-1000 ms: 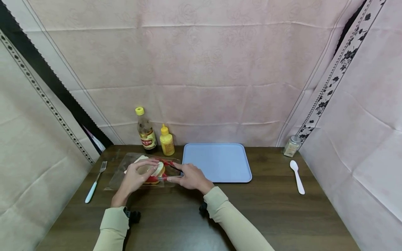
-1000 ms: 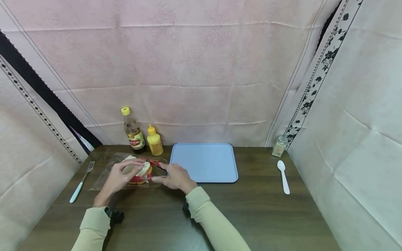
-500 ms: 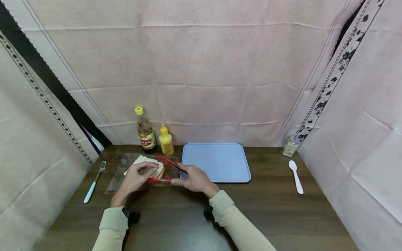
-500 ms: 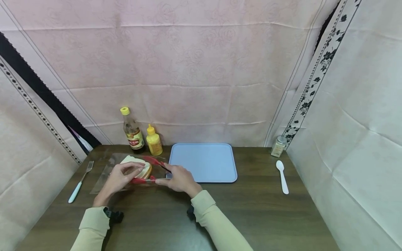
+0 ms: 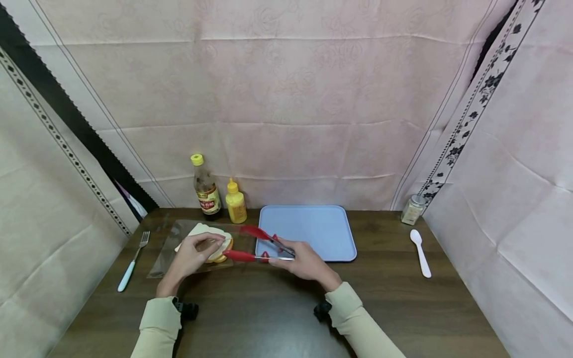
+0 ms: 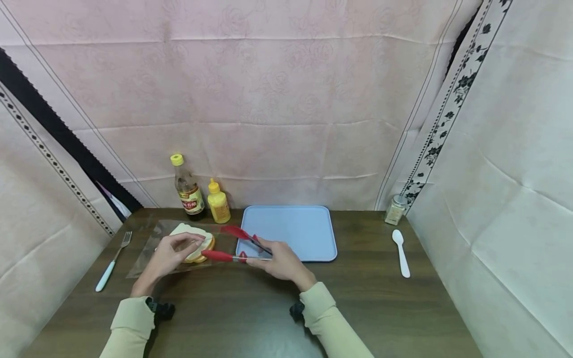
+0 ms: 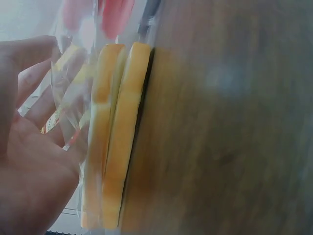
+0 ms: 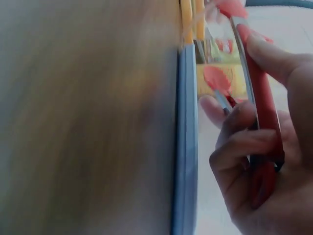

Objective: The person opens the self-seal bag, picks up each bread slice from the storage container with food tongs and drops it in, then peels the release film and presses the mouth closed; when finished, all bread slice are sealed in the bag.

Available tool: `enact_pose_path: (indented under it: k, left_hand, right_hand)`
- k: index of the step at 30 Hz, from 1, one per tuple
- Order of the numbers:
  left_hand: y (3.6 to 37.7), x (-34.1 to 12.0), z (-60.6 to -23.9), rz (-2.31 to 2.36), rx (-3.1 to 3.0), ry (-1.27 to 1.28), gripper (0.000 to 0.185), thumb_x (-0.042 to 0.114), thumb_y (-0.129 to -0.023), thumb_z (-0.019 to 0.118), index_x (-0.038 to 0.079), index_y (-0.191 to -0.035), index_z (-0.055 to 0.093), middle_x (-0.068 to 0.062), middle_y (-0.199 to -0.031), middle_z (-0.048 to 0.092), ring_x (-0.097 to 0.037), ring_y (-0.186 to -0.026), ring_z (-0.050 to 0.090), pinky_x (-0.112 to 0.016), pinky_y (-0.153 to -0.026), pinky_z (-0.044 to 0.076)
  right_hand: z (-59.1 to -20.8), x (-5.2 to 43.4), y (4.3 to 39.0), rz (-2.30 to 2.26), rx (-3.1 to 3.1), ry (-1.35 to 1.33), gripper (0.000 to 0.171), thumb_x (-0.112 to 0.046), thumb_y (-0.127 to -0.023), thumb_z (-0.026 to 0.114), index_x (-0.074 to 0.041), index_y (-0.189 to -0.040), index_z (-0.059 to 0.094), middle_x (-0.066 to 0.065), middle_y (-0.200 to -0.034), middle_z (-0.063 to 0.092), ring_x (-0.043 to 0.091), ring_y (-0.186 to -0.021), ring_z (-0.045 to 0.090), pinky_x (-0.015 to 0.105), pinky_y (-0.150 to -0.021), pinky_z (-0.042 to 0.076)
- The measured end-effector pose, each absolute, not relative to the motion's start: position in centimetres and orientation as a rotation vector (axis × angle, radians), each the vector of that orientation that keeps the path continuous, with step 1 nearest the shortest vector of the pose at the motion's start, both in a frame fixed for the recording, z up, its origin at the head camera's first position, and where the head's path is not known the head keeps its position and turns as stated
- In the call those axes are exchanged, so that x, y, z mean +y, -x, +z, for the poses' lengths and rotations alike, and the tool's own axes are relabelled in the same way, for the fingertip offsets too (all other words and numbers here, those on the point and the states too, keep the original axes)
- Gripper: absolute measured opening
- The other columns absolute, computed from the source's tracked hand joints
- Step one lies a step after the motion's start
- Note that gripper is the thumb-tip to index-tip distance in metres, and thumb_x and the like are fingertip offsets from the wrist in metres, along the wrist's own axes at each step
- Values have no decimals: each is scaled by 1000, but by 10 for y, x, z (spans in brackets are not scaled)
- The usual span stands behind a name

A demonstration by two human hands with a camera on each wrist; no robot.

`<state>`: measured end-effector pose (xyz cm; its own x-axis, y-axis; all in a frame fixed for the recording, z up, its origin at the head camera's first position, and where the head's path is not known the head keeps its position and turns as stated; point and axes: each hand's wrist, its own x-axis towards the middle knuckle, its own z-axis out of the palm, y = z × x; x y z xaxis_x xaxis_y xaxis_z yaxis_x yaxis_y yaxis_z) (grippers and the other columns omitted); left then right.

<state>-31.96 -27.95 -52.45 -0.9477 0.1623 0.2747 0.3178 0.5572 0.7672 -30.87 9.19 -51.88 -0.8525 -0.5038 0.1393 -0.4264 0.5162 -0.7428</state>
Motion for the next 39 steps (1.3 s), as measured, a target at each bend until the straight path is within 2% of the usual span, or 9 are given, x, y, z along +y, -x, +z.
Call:
enact_pose_path:
  k: [3,7,12,14,16,20,27,33,39]
  left_hand:
    - [321,-280,-526,-1344,-2600,418,20,38,-104,76,25,-117,83,3,-124,80,-20,-126,68,-56,-112,53]
    - [322,-281,-526,-1343,-2601,418,22,39,-104,75,25,-118,83,3,-125,80,-24,-127,69,-59,-112,52]
    - [322,-282,-526,-1321,-2622,417,24,41,-104,74,25,-119,82,2,-126,80,-25,-127,69,-59,-112,52]
    - [322,-282,-527,-1320,-2624,424,24,41,-104,74,24,-119,82,2,-126,80,-26,-127,69,-59,-112,52]
    - [322,-282,-527,-1328,-2625,435,24,41,-104,75,23,-119,82,2,-125,80,-27,-128,69,-59,-113,52]
    - [323,-283,-528,-1323,-2625,445,22,39,-104,75,23,-118,83,4,-125,80,-26,-127,69,-56,-113,52]
    - [321,-285,-529,-1279,-2642,438,20,37,-105,75,24,-118,83,5,-124,80,-22,-126,70,-49,-110,53]
    - [320,-284,-529,-1309,-2647,445,21,36,-105,75,22,-118,83,3,-125,80,-26,-128,69,-54,-112,52]
    - [324,-282,-531,-1325,-2641,460,22,39,-104,75,23,-118,83,3,-125,80,-28,-128,69,-58,-113,51]
  right_hand:
    - [-519,117,305,-1305,2650,793,85,-62,-99,73,-16,-165,45,2,-154,64,16,-115,65,35,-98,55]
    - [-518,152,301,-1400,2665,708,79,-54,-101,74,-13,-163,49,5,-128,73,15,-90,63,27,-77,54]
    - [-515,194,295,-1562,2632,467,76,-50,-100,77,-20,-164,49,10,-106,70,17,-73,62,29,-59,53]
    - [-516,209,293,-1587,2658,394,78,-50,-99,79,-20,-164,48,11,-106,70,20,-77,64,30,-63,55]
    - [-519,223,293,-1562,2737,334,80,-51,-97,80,-16,-163,50,11,-115,72,21,-89,65,29,-74,56]
    - [-524,251,293,-1492,2855,196,87,-55,-96,80,-9,-163,48,11,-130,74,22,-107,62,30,-89,50]
    - [-525,286,295,-1488,2893,-45,91,-57,-97,79,-8,-164,43,15,-129,74,21,-93,59,28,-74,47]
    - [-525,305,293,-1494,2852,-265,98,-57,-98,77,-4,-168,33,20,-138,67,17,-90,64,27,-72,51]
    - [-526,318,292,-1457,2852,-338,90,-47,-104,72,2,-166,30,22,-135,62,16,-87,65,27,-72,51]
